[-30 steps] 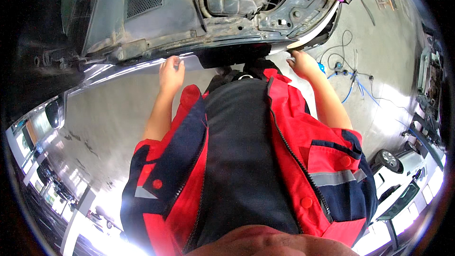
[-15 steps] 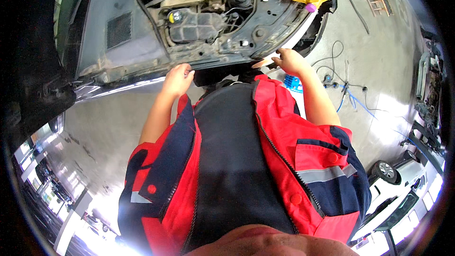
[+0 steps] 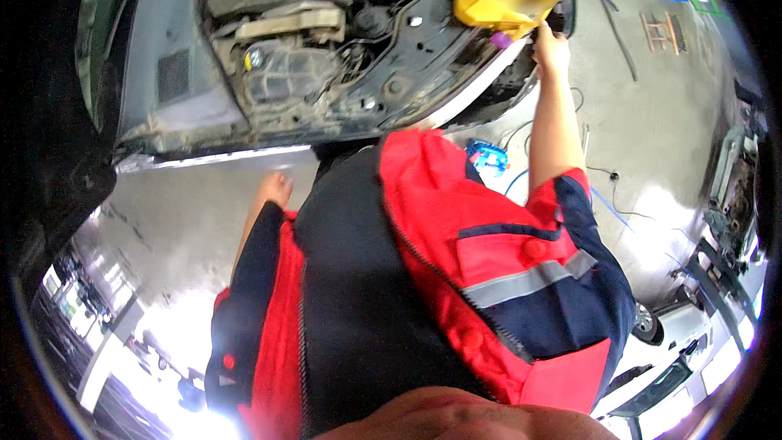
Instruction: The person holds a plastic cowl vent panel, carries it to a car, and fits it into place at the base of the windshield before handling a yellow container.
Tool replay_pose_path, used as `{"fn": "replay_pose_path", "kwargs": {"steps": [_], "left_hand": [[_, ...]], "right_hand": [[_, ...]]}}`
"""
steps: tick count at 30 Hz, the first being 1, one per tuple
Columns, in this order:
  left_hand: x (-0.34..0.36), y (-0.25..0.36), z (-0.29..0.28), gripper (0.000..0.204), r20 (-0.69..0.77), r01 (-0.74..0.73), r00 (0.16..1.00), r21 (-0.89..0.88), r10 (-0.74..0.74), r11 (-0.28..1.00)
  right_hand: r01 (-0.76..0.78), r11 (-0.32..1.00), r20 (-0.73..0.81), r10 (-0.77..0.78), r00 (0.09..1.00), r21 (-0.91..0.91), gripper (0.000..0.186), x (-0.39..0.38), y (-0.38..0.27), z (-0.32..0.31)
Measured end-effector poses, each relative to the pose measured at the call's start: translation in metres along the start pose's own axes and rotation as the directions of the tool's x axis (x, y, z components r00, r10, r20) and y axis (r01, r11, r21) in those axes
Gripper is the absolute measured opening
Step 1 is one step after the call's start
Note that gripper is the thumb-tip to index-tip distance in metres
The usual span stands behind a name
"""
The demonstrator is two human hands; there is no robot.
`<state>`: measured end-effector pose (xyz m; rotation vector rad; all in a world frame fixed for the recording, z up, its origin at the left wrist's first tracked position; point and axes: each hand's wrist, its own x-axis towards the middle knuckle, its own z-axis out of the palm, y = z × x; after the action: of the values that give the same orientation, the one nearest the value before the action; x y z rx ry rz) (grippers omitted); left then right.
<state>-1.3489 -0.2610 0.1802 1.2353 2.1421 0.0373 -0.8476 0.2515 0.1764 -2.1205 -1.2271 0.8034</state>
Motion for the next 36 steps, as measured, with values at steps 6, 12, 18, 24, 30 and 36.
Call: {"fn": "replay_pose_path", "kwargs": {"steps": [6,12,18,24,30,36], "left_hand": [[-0.024,-0.098,0.028,0.026,0.305,0.278,0.905,0.107,-0.297,0.955],[-0.01,-0.089,0.015,0.021,0.333,0.286,0.891,0.117,-0.309,0.951],[0.032,-0.016,-0.036,0.021,0.227,0.2,0.952,0.037,-0.203,0.979],[0.048,0.064,-0.072,0.023,0.145,0.13,0.983,-0.083,-0.117,0.988],[0.048,0.061,-0.072,0.026,0.246,0.213,0.947,-0.002,-0.206,0.977],[0.046,0.065,-0.075,0.027,0.21,0.235,0.95,0.012,-0.232,0.972]], "right_hand": [[-0.361,0.863,0.467,0.172,0.867,0.353,0.05,0.012,-0.028,0.049],[-0.395,0.861,0.541,0.175,0.822,0.321,0.034,-0.059,-0.044,0.047],[-0.333,0.926,0.51,0.202,0.836,0.18,0.028,-0.07,-0.01,0.025],[-0.292,0.887,0.546,0.054,0.836,0.358,0.026,-0.081,0.018,0.016],[-0.246,0.906,0.544,0.02,0.839,0.345,0.026,-0.088,0.029,0.026],[-0.157,0.963,0.576,0.001,0.817,0.221,0.036,-0.074,0.034,0.028]]}}
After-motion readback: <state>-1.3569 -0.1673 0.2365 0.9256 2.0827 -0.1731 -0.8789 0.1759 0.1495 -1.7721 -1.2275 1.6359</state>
